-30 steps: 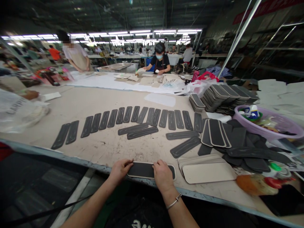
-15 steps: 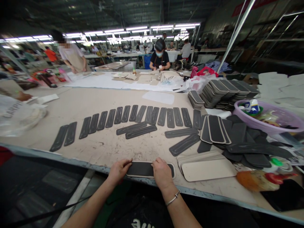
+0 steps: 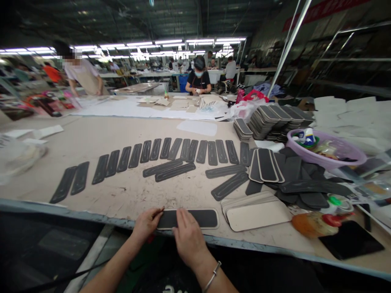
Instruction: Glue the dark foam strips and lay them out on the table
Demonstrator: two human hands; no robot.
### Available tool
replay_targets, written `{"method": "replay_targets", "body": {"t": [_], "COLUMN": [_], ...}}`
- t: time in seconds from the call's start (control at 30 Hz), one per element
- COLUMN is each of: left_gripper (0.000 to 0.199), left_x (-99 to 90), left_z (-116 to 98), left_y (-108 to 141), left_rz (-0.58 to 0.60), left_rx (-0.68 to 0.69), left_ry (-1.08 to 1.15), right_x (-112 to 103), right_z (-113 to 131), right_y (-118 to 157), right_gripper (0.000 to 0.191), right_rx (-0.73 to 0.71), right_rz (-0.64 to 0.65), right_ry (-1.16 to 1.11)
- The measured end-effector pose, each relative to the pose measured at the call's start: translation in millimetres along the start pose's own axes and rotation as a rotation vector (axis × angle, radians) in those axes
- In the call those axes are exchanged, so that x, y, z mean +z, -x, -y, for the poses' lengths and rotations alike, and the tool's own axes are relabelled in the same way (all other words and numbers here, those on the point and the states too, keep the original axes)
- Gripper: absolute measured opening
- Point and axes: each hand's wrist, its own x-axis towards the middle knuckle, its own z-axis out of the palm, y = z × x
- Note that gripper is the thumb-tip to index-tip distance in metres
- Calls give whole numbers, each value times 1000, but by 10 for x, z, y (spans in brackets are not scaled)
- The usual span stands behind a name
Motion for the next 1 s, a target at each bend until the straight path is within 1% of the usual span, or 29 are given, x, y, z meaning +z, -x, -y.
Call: {"method": "replay_targets", "body": {"t": [0.07, 0.1, 0.13, 0.2, 0.27, 0.43, 0.53, 0.63, 0.67, 0.73, 0.77, 0.8, 0.83, 0.87, 0.93, 0.97, 1.0], "left_gripper": [25, 25, 25, 25, 26, 25, 26, 28, 31, 39, 42, 44, 43, 42, 44, 48, 55], "left_x": [-5, -9, -12, -15, -13, 4, 30, 54, 54, 42, 35, 32, 38, 54, 118, 160, 204], "left_z": [-3, -5, -5, 0, 9, 20, 40, 110, 137, 160, 142, 98, 27, -69, -310, -435, -550], "left_y": [-2, -2, -1, 2, 6, 16, 27, 44, 55, 95, 126, 166, 212, 263, 362, 404, 435], "left_rz": [-7, -9, -10, -6, -5, -9, -48, -135, -189, -334, -403, -444, -444, -401, -219, -114, -22], "left_rx": [10, 14, 16, 27, 34, 36, 41, 50, 28, -34, -45, -20, 48, 152, 387, 484, 551], "left_ry": [-3, -8, -15, -29, -39, -33, 13, 138, 192, 283, 309, 316, 302, 265, 139, 66, -2], "right_x": [88, 126, 153, 161, 101, -157, -193, -122, -91, -39, -20, -6, 6, 15, 36, 47, 58], "right_z": [167, 213, 226, 153, -34, -641, -854, -922, -929, -939, -946, -955, -966, -978, -1008, -1024, -1040], "right_y": [19, 21, 22, 31, 66, 260, 354, 392, 398, 403, 405, 408, 410, 414, 422, 426, 431], "right_gripper": [60, 66, 70, 73, 71, 67, 69, 72, 72, 72, 71, 71, 72, 72, 74, 74, 75], "right_rx": [-125, -153, -163, -150, -119, 24, 65, 47, 36, 14, 4, -7, -17, -27, -43, -49, -55], "right_rz": [77, 109, 135, 167, 183, 179, 151, 76, 47, 1, -15, -28, -38, -45, -54, -59, -60], "right_ry": [-37, -43, -41, -15, 31, 211, 296, 333, 337, 336, 334, 332, 330, 330, 334, 337, 340]}}
